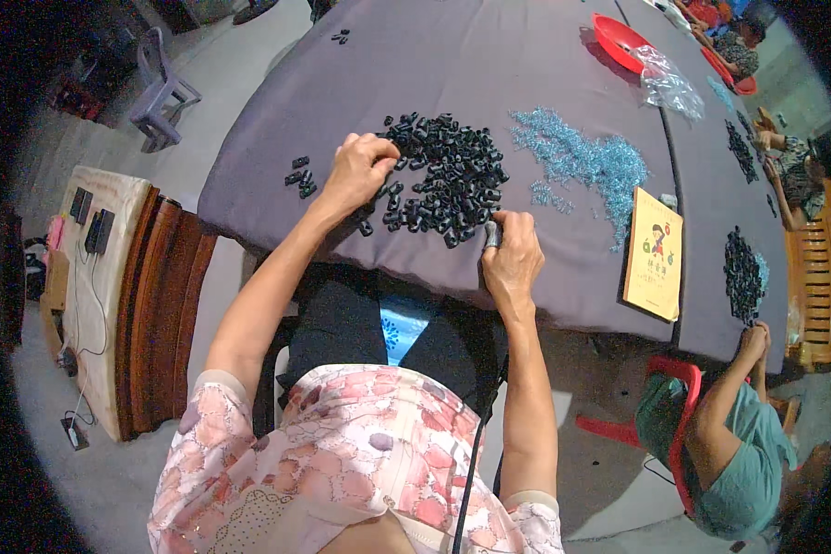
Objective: The person sorts through a pile of black plastic components on a table and fits parts together by hand.
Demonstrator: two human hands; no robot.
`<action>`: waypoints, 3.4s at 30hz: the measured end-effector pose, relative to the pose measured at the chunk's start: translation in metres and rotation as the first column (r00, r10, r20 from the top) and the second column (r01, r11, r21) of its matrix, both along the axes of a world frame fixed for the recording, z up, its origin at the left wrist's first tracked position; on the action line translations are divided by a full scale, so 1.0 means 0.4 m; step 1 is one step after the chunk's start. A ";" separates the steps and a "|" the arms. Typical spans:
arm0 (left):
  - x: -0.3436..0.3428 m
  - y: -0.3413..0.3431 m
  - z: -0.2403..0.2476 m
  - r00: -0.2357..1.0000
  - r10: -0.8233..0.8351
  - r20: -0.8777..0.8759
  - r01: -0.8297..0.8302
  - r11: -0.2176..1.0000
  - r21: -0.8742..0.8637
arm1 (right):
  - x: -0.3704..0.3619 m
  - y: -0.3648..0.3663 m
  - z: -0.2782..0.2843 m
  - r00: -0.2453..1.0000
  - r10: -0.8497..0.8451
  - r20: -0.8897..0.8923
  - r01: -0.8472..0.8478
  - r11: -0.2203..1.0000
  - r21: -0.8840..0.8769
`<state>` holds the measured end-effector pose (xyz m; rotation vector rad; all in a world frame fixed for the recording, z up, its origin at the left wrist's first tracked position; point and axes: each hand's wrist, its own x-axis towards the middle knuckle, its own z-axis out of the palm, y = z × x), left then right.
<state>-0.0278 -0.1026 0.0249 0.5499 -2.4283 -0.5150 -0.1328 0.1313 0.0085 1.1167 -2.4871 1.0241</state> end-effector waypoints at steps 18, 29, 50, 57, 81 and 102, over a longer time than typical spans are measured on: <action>-0.043 0.084 0.000 0.999 -0.002 -0.045 -0.008 0.974 -0.227 | -0.001 0.001 -0.007 1.000 0.007 -0.006 -0.007 0.999 -0.044; 0.082 0.254 -0.037 0.966 -0.109 -0.236 0.255 0.564 0.786 | 0.019 -0.002 0.019 0.985 0.155 0.074 -0.139 0.973 -0.184; 0.093 0.244 -0.061 0.940 -0.158 -0.302 0.341 0.424 0.839 | 0.094 -0.032 0.033 0.861 0.464 0.208 -0.398 0.869 -0.294; 0.100 0.234 -0.045 0.927 -0.212 -0.309 0.365 0.328 0.871 | 0.091 -0.022 0.015 0.735 0.453 0.504 -0.278 0.880 -0.386; 0.125 0.207 -0.065 0.873 -0.125 -0.472 0.484 0.091 0.871 | 0.084 -0.093 0.066 0.696 0.422 0.581 -0.239 0.899 -0.368; 0.120 0.199 -0.074 0.848 -0.140 -0.511 0.524 0.083 0.847 | -0.019 -0.242 0.077 0.940 0.341 -0.023 -0.338 0.938 0.076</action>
